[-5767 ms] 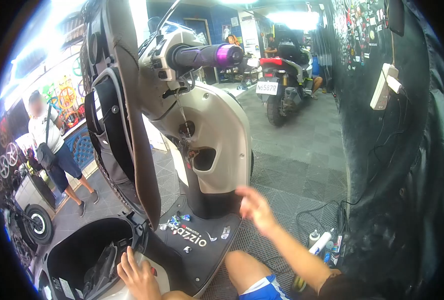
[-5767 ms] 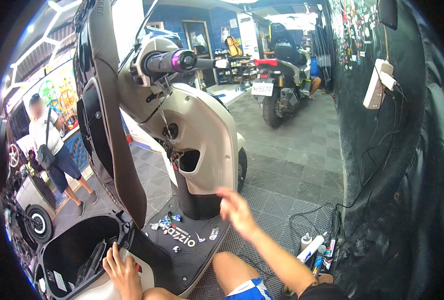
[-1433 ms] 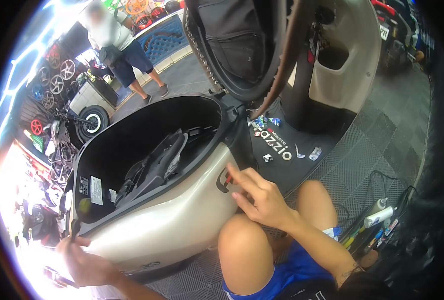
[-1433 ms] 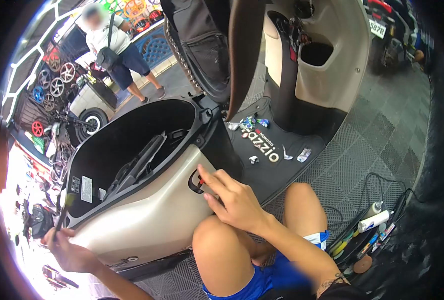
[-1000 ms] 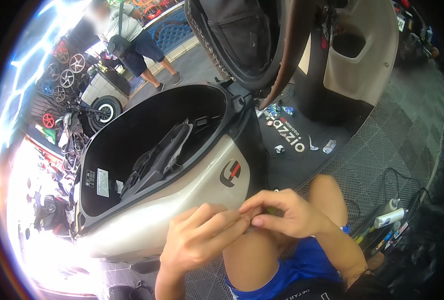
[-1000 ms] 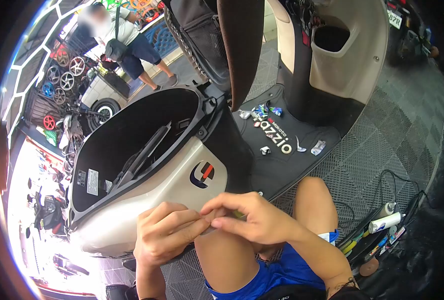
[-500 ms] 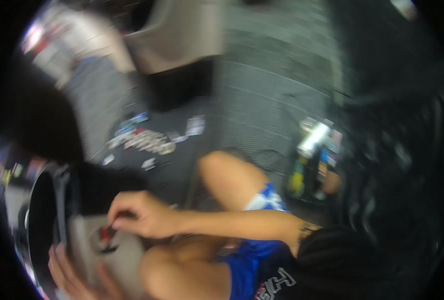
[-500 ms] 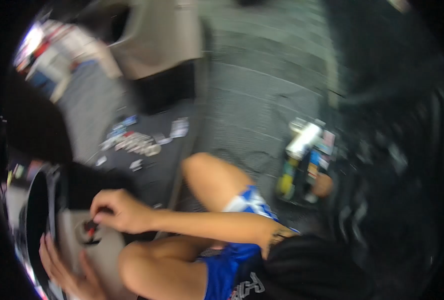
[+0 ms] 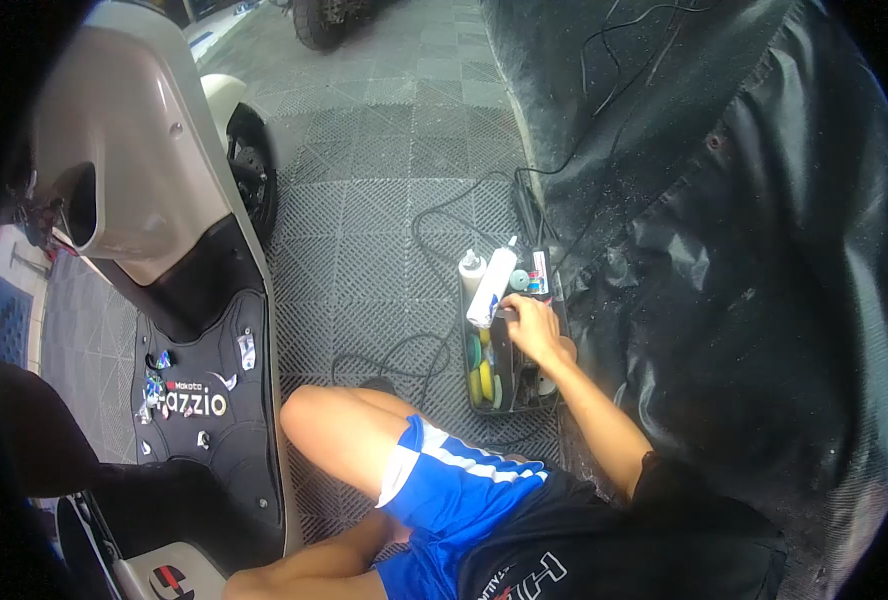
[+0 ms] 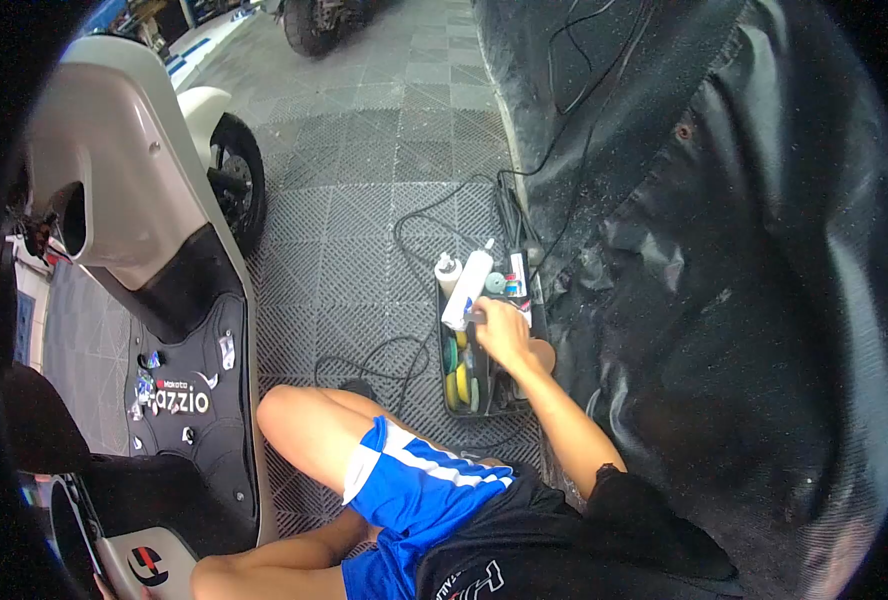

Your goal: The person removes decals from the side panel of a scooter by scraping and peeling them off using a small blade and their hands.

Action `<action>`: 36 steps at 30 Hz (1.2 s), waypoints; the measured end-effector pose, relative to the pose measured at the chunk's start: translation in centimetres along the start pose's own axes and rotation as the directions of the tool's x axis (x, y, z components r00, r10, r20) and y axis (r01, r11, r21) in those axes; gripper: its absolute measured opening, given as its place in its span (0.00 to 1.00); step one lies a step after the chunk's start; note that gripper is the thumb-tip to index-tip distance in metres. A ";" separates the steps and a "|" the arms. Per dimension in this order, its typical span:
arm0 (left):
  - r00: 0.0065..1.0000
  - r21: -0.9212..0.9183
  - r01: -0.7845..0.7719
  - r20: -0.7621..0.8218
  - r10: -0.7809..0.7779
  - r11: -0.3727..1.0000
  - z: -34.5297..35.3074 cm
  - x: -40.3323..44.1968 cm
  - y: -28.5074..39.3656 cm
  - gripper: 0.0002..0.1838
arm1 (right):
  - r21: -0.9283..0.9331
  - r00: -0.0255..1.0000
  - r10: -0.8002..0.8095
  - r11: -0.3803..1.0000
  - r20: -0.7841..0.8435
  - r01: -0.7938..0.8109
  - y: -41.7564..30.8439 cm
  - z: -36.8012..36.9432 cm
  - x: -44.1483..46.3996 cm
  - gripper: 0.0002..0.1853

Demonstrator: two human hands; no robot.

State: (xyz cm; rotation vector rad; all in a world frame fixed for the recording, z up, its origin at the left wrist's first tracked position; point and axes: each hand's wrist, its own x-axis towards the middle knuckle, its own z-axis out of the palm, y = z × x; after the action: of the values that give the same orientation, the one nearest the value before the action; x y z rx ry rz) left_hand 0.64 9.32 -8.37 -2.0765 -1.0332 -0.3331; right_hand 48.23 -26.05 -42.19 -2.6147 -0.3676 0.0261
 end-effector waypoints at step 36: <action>0.996 -0.100 0.052 -0.071 -0.059 0.994 0.5 -1.6 0.0 0.39 | 0.243 0.956 0.133 0.949 0.263 -0.199 9.3 3.3 0.8 0.35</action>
State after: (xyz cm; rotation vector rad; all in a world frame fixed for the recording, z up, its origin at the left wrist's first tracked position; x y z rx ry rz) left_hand -0.44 8.82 -9.55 -2.1088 -1.0502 -0.4938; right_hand 51.08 -32.08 -49.51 -2.3689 -0.2060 0.4292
